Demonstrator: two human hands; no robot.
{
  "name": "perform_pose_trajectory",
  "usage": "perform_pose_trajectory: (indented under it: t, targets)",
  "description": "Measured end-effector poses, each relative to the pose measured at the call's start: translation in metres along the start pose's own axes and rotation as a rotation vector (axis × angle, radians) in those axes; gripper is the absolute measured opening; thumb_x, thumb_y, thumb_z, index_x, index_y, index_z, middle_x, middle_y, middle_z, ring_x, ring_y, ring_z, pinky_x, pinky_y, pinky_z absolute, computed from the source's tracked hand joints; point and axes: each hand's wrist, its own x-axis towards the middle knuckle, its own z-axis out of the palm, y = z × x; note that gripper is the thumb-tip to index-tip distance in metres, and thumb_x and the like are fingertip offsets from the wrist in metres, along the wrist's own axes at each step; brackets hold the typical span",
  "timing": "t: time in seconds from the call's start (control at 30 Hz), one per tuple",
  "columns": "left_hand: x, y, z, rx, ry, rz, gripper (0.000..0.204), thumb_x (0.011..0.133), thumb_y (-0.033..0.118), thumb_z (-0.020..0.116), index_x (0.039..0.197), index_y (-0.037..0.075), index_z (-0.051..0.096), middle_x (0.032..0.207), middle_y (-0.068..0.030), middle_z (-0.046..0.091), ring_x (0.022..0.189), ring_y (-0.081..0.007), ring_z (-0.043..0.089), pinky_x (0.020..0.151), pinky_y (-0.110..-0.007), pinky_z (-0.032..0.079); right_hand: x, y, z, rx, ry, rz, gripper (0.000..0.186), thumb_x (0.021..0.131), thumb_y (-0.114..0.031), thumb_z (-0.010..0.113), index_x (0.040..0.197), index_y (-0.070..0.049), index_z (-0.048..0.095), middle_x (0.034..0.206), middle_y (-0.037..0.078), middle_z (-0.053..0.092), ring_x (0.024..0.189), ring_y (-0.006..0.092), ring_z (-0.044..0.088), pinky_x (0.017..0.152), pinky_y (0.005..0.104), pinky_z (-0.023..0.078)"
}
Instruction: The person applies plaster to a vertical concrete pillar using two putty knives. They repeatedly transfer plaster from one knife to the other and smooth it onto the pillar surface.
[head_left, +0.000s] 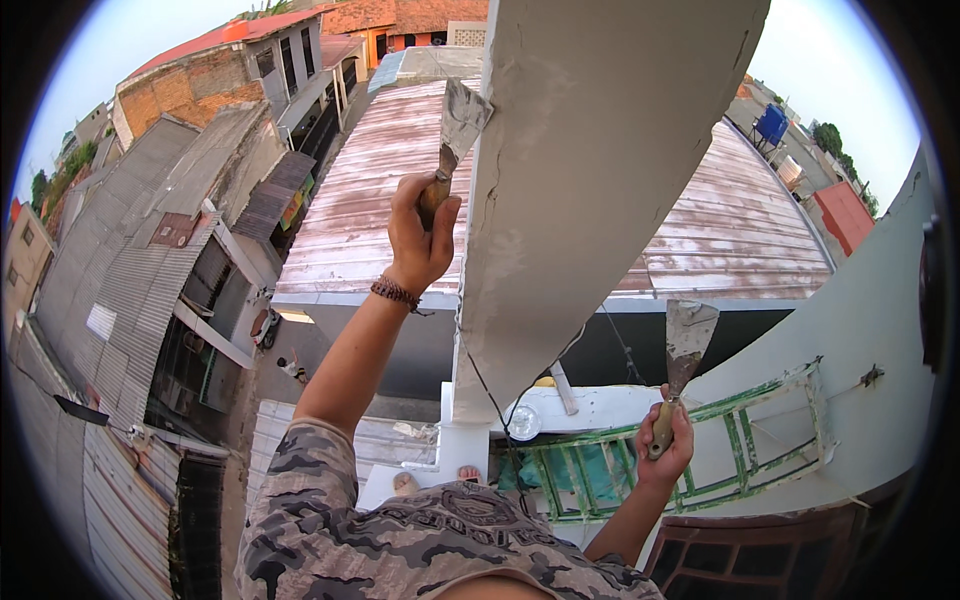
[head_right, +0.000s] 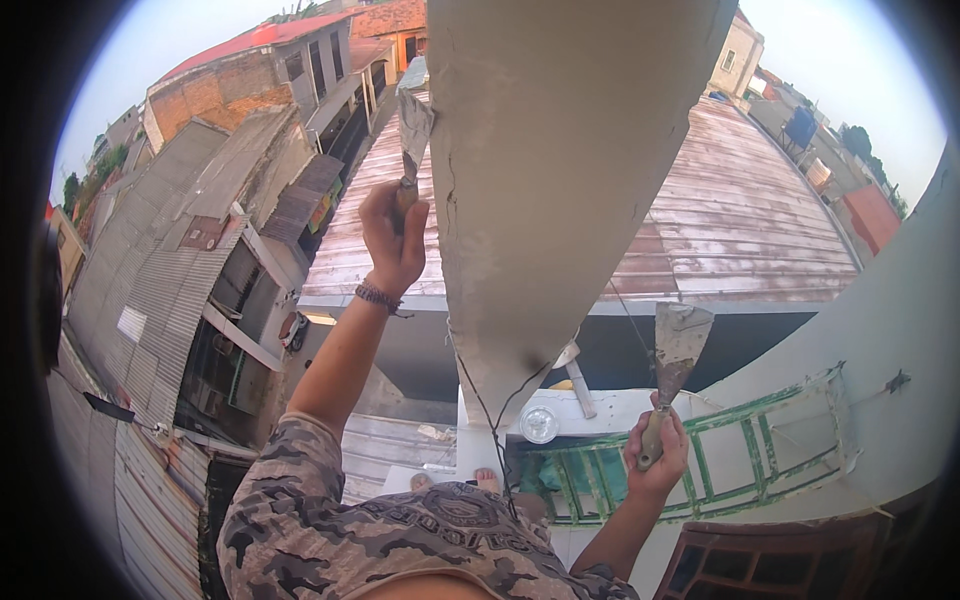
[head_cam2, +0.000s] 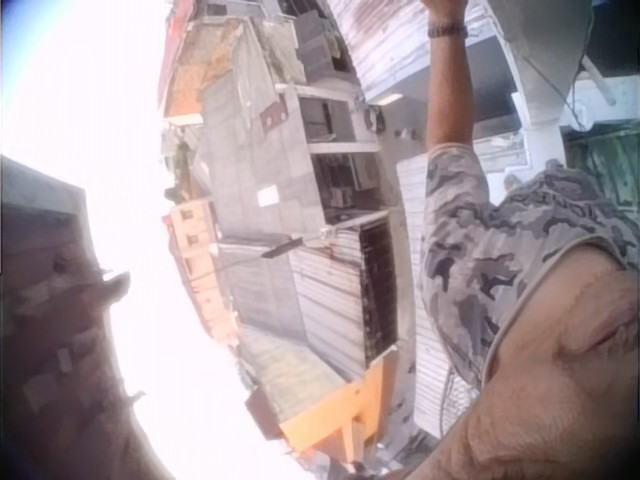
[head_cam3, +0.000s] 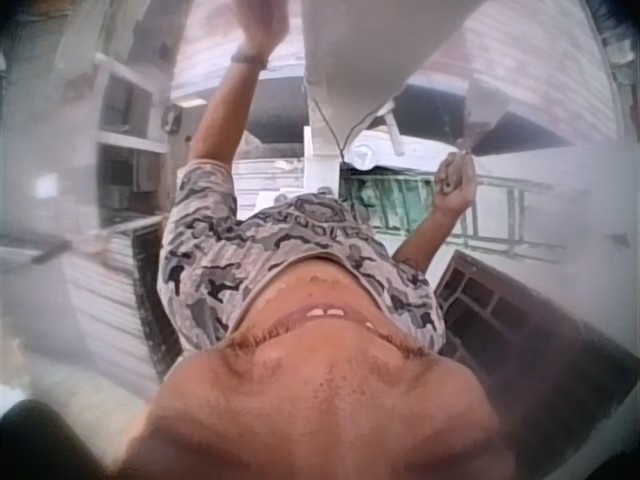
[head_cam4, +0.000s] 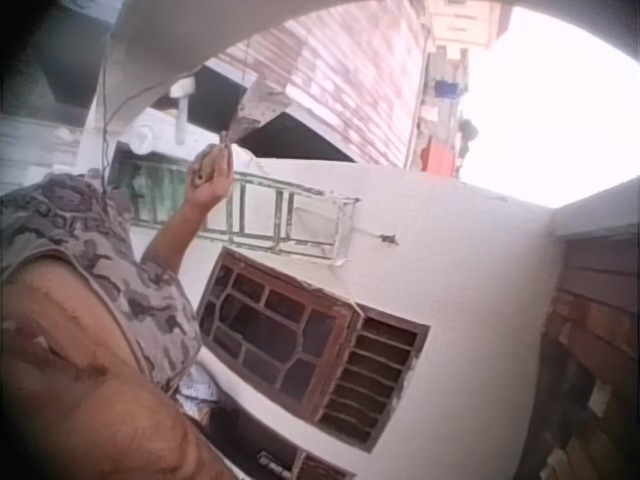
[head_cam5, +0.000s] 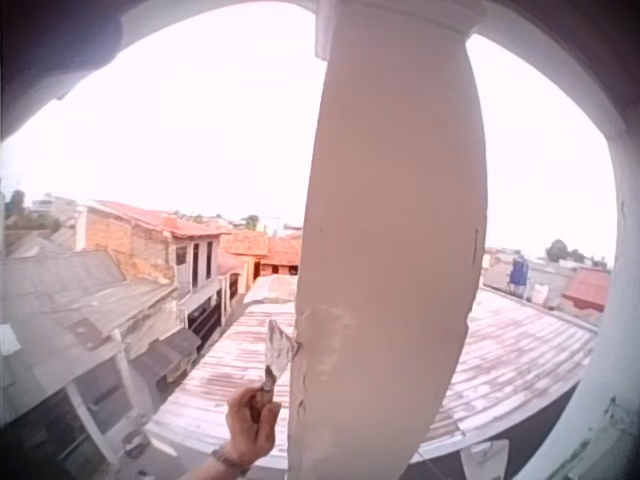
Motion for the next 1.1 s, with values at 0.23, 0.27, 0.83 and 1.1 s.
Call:
perform_pose_trajectory:
  t: [0.23,0.27,0.83,1.1]
  targets:
    - [-0.017,0.001,-0.003,-0.017,0.043,0.002,0.040,0.090,0.005,0.064,0.123,-0.001,0.042,0.101,-0.0142,0.057,0.081,-0.0189,0.056,0.072,-0.030,0.048,0.003,0.003,-0.003,-0.005,-0.008,0.005,0.046,0.098,-0.028,0.042,0.127,0.007,0.050,0.083,0.008,0.056,0.053,0.0095,0.049,0.034,0.0204,0.035]
    - [-0.019,0.002,-0.002,-0.092,0.070,-0.052,0.040,0.091,0.005,0.064,0.123,-0.001,0.043,0.101,-0.0136,0.056,0.081,-0.0175,0.056,0.072,-0.029,0.047,0.003,0.003,-0.002,-0.005,0.001,0.007,0.046,0.098,-0.028,0.042,0.128,0.007,0.049,0.083,0.008,0.056,0.053,0.0094,0.049,0.034,0.0204,0.035]
    - [-0.014,0.024,0.003,-0.212,0.025,-0.219,0.039,0.091,0.006,0.065,0.123,-0.002,0.044,0.102,-0.0106,0.057,0.081,-0.0128,0.056,0.074,-0.026,0.047,0.010,0.003,-0.007,0.007,-0.051,0.004,0.046,0.099,-0.026,0.040,0.129,0.008,0.048,0.083,0.008,0.056,0.051,0.0093,0.048,0.034,0.0207,0.035]
    - [-0.028,0.018,-0.004,0.014,0.065,-0.115,0.038,0.089,0.005,0.066,0.121,-0.001,0.047,0.104,-0.0141,0.058,0.083,-0.0179,0.057,0.074,-0.029,0.048,0.007,0.005,-0.014,0.013,-0.018,-0.006,0.047,0.098,-0.027,0.042,0.129,0.008,0.048,0.082,0.008,0.057,0.050,0.0093,0.048,0.033,0.0206,0.035]
